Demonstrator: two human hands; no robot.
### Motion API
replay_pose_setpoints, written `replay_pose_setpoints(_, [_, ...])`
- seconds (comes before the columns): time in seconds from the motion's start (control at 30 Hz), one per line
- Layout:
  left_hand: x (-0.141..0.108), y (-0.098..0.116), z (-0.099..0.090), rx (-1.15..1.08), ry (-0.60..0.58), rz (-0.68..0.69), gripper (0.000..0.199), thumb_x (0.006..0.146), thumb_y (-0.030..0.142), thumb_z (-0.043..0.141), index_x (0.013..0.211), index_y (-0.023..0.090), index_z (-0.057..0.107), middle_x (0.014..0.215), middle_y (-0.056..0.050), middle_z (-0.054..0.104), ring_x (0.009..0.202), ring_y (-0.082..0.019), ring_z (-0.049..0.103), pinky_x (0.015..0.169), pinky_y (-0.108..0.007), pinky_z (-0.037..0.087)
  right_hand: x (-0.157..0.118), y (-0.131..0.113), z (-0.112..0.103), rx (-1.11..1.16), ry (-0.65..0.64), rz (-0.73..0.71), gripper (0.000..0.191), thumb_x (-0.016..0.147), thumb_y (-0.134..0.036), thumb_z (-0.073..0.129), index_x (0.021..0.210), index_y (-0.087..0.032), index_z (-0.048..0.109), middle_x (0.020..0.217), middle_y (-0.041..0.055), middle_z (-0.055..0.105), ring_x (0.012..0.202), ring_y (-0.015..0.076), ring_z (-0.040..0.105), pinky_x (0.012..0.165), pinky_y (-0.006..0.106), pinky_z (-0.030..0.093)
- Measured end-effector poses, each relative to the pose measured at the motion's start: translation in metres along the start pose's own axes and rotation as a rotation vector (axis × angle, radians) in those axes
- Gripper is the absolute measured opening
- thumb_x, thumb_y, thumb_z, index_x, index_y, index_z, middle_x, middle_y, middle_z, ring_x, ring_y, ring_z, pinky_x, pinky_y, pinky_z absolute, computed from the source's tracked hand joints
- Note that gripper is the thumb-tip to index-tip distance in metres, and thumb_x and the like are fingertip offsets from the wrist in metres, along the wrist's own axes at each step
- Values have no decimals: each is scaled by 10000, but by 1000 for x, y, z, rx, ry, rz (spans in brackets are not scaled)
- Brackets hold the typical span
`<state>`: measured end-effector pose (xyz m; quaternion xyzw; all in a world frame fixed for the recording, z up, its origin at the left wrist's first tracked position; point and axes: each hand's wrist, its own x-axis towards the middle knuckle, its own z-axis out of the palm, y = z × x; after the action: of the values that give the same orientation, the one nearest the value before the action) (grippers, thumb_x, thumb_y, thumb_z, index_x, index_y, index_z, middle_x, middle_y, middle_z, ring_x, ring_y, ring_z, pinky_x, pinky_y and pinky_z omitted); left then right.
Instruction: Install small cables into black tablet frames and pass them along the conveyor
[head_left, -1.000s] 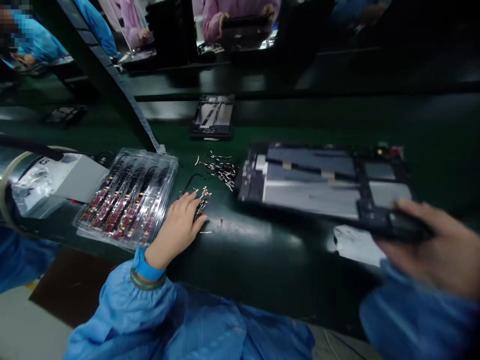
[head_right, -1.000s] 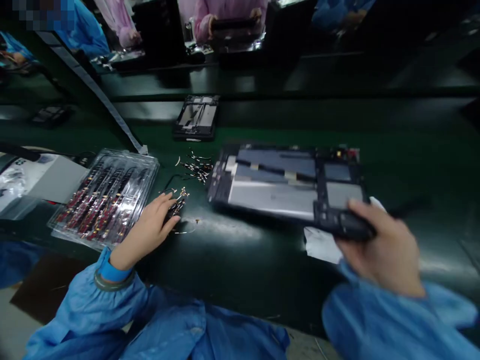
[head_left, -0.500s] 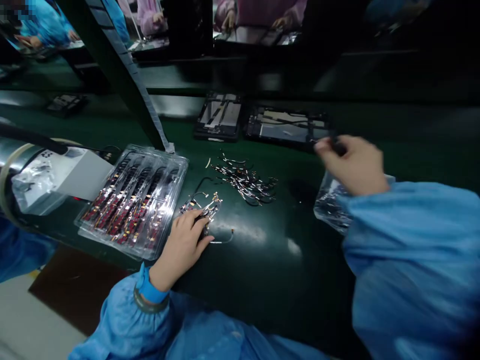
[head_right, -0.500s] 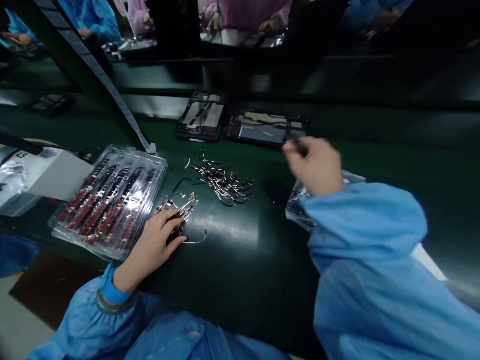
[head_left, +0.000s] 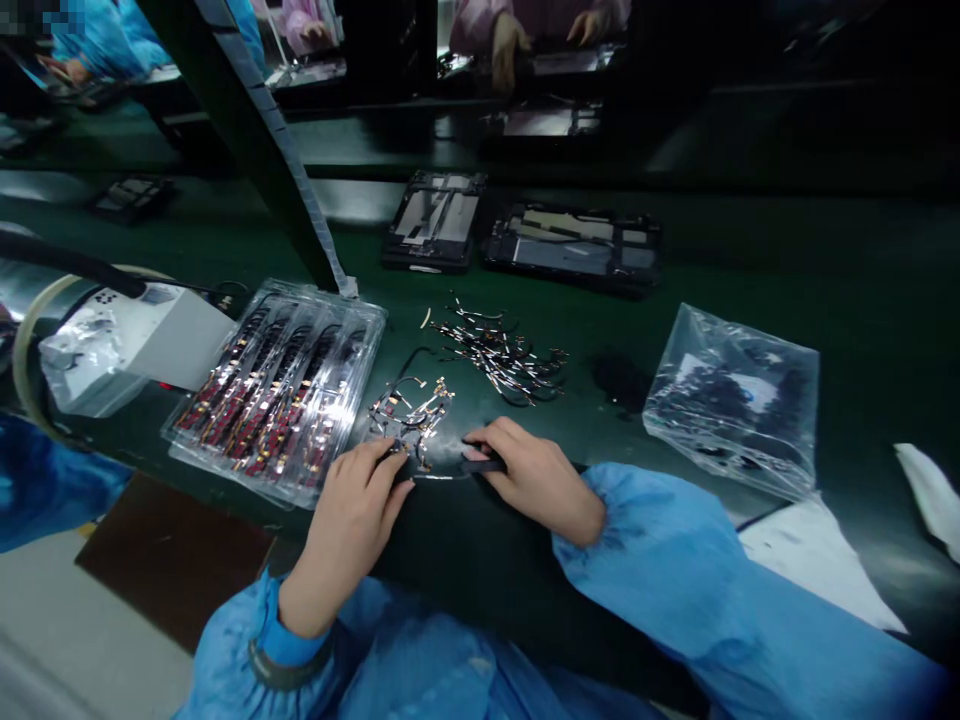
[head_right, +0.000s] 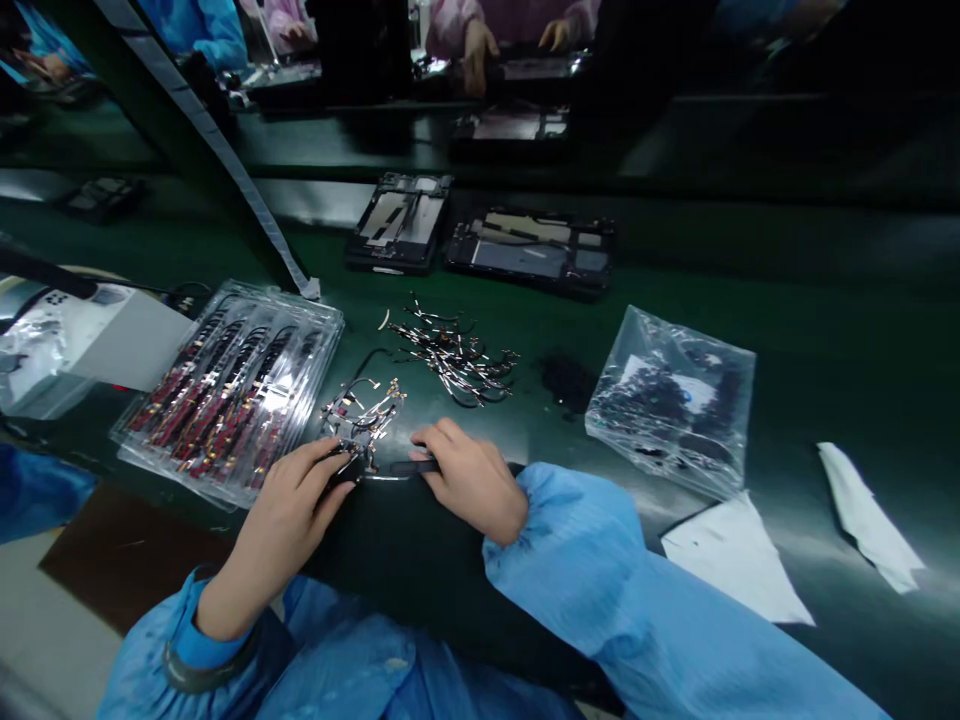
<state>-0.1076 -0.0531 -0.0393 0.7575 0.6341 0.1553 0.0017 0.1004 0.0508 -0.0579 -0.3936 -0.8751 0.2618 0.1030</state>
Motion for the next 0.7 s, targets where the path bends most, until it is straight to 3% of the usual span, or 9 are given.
replay_pose_setpoints(0.2, [-3,8,17,10,-109,62,236,869,199,534,1099,162,566,1255,-145,549,1232,-311,462,998,-537,399,45,-26,-5,7,-5,-25,204,879,-194,487,1045,-211,603,1046,51,615,920,185,607,765,292,463])
replay_pose_setpoints(0.4, [-1,10,22,-2,-142,54,277,850,195,558,1123,147,566,1191,-153,575,1217,-310,477,1013,-555,378,87,-63,15,-148,-110,-40,233,877,-217,490,1077,-172,601,1099,101,585,858,215,636,696,312,473])
replay_pose_setpoints(0.57, [-4,7,19,-31,-100,63,258,870,190,525,1122,150,566,1237,-152,560,1249,-318,446,1029,-588,344,85,-62,15,-141,-53,19,219,895,-218,470,1063,-177,604,1077,90,598,882,213,632,695,302,472])
replay_pose_setpoints(0.63, [-3,8,17,-78,-41,52,232,892,193,486,1105,168,574,1237,-136,566,1262,-306,438,1031,-575,351,75,-54,7,-83,37,56,210,885,-215,490,1061,-193,602,1067,73,605,900,200,624,720,293,470])
replay_pose_setpoints(0.7, [1,10,15,-177,36,12,226,909,196,456,1106,183,567,1202,-119,588,1223,-258,486,1012,-487,413,64,-44,0,26,180,82,170,869,-211,521,1006,-199,620,1005,57,625,883,187,621,737,285,466])
